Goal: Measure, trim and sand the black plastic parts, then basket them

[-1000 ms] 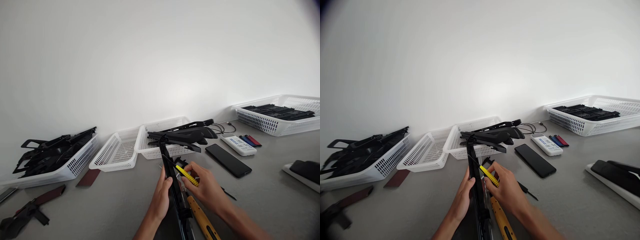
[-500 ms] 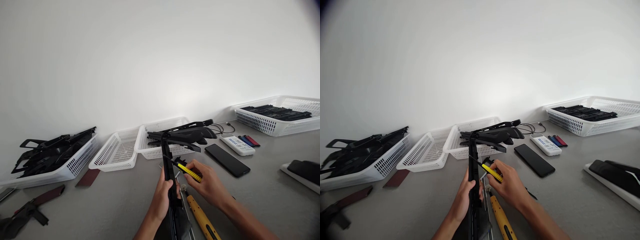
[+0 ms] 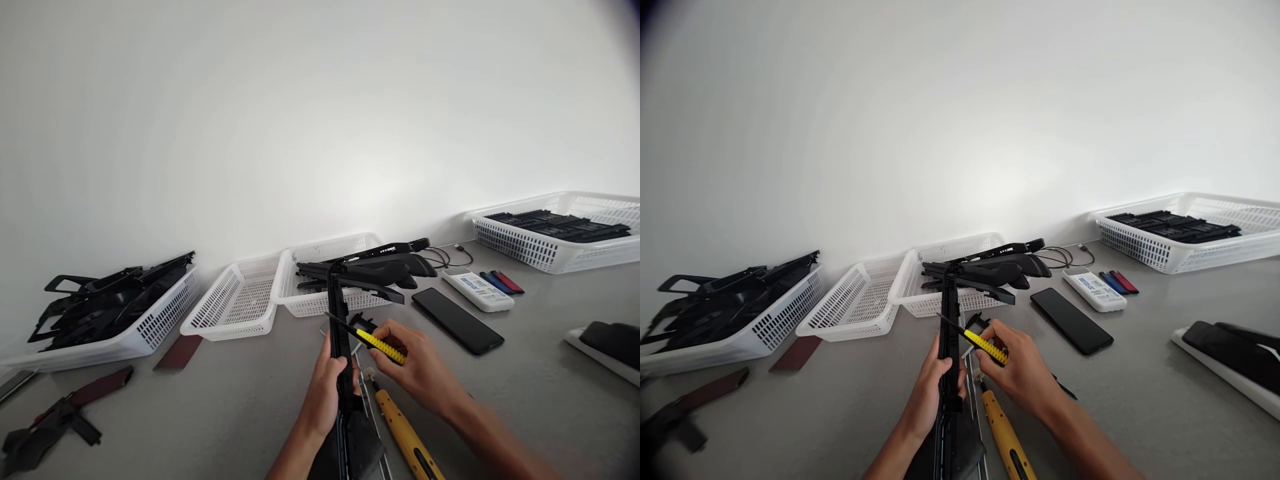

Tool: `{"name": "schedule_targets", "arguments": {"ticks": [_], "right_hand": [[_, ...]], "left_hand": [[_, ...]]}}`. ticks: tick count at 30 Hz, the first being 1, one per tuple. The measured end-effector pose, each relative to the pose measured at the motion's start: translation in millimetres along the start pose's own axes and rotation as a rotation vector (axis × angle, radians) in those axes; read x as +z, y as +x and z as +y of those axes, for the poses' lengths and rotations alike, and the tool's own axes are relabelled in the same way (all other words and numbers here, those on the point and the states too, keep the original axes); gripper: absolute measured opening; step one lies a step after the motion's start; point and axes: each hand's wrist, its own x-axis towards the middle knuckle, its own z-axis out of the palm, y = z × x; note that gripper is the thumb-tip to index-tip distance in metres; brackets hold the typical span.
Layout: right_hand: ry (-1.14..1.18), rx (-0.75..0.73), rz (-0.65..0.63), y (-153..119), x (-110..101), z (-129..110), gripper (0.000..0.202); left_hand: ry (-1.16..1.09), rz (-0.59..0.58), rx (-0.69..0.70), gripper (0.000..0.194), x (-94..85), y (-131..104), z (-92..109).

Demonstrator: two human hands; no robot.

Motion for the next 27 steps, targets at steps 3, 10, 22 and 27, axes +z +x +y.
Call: {"name": "schedule_targets", "arguments": {"ticks": [3,10,22,27], "right_hand": [[0.002,-0.012,-0.012,-0.2,-0.3,1.2,0.011],[0.003,-0.018,-0.025,0.2,-1.7,-0.3,0.01],[0.063,0.017,-0.09,1.7,-6.2,-4.2,0.011],[0.068,0.021,-0.088,0.4,-10.2,-9.5,0.01]], "left_hand": [[-0.001,0.009,0.004,0.084,0.2,0.8,0.3],[-0.03,0.0,0.027,0.084,-5.5,5.0,-4.2],[-0.063,0.024,0.02,0.081,-7.8,6.8,-2.0],[-0.082,0.016,0.038,0.07,-12.4,9.8,-7.9]]}}
